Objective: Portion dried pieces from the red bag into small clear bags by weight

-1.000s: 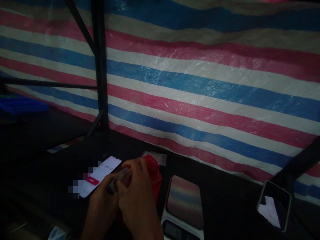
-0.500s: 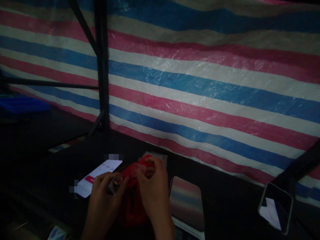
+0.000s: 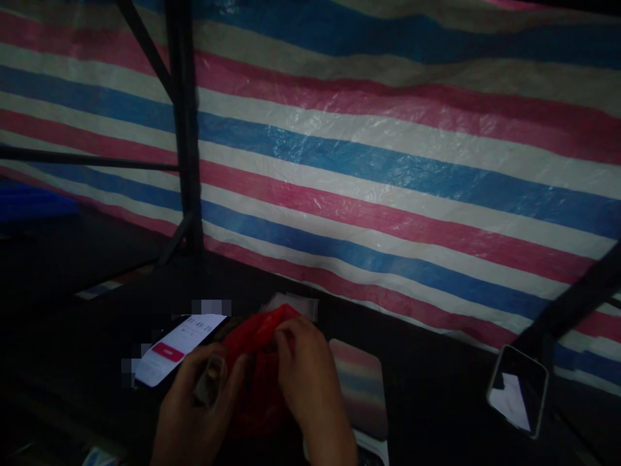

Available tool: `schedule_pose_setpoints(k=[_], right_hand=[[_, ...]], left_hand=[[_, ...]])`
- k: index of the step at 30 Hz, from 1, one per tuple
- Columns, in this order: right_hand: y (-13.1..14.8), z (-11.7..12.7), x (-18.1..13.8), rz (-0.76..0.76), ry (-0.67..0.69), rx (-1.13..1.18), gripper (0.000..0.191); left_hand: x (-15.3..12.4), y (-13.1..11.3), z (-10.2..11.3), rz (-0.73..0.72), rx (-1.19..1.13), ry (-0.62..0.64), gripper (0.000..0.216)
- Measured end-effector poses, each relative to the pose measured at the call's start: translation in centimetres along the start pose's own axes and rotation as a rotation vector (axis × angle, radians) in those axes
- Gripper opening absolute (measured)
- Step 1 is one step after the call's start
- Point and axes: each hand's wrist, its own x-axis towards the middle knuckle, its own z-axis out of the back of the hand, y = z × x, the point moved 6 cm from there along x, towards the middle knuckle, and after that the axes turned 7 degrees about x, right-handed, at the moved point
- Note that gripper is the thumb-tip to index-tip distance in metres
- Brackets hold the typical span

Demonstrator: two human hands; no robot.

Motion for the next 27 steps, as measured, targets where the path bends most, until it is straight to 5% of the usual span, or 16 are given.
schedule_pose_setpoints(k=[5,10,14,18,23,27], right_hand=[[3.1,-0.7,-2.7,-0.090,0.227,0.127,0.030],[1.9,0.0,-3.1,-0.137,0.073,0.146,0.014],[-0.7,4.3,-3.4,-0.229,0.063,0.258,0.013],[-5.0,10.0,-3.9,-0.270,-0.047,0.125,0.020],[-11.3,12.9,-4.7,-0.340,-0.133,-0.103,0.024],[-10.6,13.6,-4.6,-0.259,-0.295,-0.212,0.029]], left_hand=[[-0.8,0.9,-0.8,0.057,-0.139,0.076,0.037],[-1.8,0.6,-1.9,-0.100,-0.008,0.106,0.036],[-4.0,-0.9,-3.9,-0.427,0.228,0.260,0.060],[-6.3,-2.3,-4.3,-0.660,0.352,0.291,0.078],[-6.2,-2.8,-3.4,-0.704,0.362,0.263,0.054],[-3.4,-2.1,-2.2,-0.703,0.368,0.166,0.029]])
